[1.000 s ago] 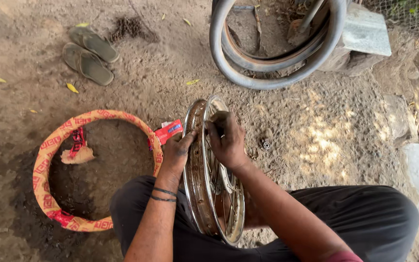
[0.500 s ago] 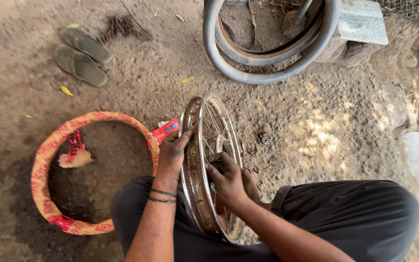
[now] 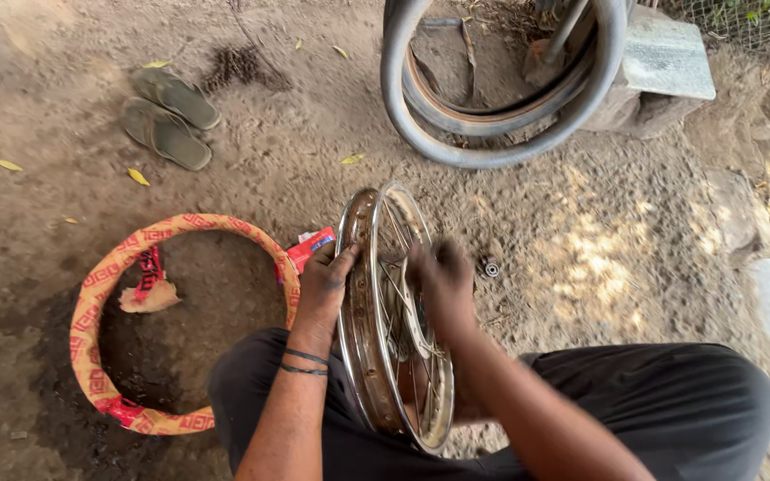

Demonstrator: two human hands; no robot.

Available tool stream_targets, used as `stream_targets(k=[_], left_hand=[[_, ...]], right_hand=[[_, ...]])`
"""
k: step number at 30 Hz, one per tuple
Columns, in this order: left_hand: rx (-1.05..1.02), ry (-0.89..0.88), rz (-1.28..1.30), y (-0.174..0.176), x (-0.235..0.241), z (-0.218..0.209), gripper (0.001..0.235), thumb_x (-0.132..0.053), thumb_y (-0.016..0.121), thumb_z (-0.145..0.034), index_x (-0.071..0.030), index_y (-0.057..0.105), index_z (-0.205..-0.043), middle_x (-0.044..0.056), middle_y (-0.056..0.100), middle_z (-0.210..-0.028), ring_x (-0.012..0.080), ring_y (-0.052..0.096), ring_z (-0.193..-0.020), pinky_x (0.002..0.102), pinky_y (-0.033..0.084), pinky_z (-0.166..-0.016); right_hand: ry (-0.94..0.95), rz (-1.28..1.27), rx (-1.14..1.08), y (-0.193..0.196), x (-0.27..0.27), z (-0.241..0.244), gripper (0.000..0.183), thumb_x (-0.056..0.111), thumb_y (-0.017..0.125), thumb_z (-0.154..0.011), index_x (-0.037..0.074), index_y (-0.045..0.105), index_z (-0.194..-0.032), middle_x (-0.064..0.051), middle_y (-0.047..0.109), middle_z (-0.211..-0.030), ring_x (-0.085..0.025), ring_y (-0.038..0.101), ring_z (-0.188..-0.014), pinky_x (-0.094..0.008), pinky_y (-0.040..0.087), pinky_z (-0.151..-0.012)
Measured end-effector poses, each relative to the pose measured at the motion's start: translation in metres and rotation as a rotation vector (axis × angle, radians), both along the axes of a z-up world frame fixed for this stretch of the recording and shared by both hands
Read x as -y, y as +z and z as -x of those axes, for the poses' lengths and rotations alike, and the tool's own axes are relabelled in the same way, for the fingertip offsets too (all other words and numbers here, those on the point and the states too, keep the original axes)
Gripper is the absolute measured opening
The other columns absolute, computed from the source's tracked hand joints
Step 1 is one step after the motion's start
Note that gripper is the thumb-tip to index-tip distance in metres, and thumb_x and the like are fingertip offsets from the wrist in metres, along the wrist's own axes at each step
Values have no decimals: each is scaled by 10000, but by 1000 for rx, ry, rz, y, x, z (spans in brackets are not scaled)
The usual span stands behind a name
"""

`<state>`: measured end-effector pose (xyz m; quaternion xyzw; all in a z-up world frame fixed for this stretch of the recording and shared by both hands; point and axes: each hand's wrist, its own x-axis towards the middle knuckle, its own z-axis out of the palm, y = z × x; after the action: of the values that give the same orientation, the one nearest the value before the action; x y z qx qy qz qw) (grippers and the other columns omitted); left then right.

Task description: The person sits on the ground and uses a small metal tool to scrape and clean the inner surface of a bicycle wheel rim. They rotate the rim repeatedly to access different sections, continuing the scraping motion throughout the clip.

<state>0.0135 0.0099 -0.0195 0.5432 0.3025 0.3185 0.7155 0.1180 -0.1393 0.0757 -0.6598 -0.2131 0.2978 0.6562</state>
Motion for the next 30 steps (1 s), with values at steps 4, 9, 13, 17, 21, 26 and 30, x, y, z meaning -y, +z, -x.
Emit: stream_targets(k=[4, 9, 13, 17, 21, 26, 30], left_hand=[[-137, 4, -12, -14, 7, 0, 322, -287, 693, -946, 27, 743, -998, 25, 702, -864, 105, 589, -768, 296, 488, -688], [-183, -3, -81, -18, -4, 3, 356, -309, 674, -949, 27, 761, -1031, 52, 742, -900, 124, 656, -831, 287, 521, -767], [-186, -20, -78, -13, 2, 10, 336, -290, 657, -942, 2, 774, -1060, 12, 775, -912, 104, 674, -847, 268, 519, -787], [-25, 0, 9, 3, 4, 6, 294, -226, 701, -925, 23, 776, -1062, 4, 750, -922, 90, 643, -825, 264, 512, -743], [-107, -24, 116, -1, 7, 7, 290, -222, 709, -948, 46, 785, -1028, 40, 735, -866, 103, 610, -740, 274, 482, -662], [155, -16, 162, -8, -2, 0, 257, -182, 723, -930, 25, 749, -1079, 10, 742, -971, 66, 651, -844, 231, 516, -764], [6, -5, 115, -21, 8, 1, 275, -203, 724, -948, 46, 762, -1057, 33, 715, -927, 91, 610, -800, 270, 481, -717]], right_hand=[[13, -60, 150, -5, -55, -43, 173, 213, 648, -1008, 44, 630, -1042, -71, 693, -828, -111, 637, -661, -262, 534, -542], [42, -201, 886, -36, -55, -34, 172, 119, 638, -1033, 16, 517, -1097, -60, 682, -810, -136, 713, -689, -306, 592, -576], [102, -104, 585, -31, -19, -32, 114, 107, 626, -1042, 56, 525, -1044, -64, 710, -816, -143, 701, -633, -312, 622, -540], [161, -146, -166, -39, 17, -5, 67, 36, 632, -1004, 42, 565, -1005, -98, 712, -818, -158, 697, -672, -310, 605, -601], [175, -18, -79, -73, 44, 38, 146, 44, 641, -1000, 30, 601, -1139, -64, 674, -925, -98, 612, -761, -250, 538, -656], [-17, 65, -95, -30, 11, 0, 264, 177, 607, -976, 67, 573, -1213, -134, 734, -786, -169, 690, -582, -299, 573, -499], [13, 141, 167, -5, -58, -42, 315, 226, 648, -1009, -34, 665, -1187, -74, 753, -936, -145, 746, -752, -265, 671, -664]])
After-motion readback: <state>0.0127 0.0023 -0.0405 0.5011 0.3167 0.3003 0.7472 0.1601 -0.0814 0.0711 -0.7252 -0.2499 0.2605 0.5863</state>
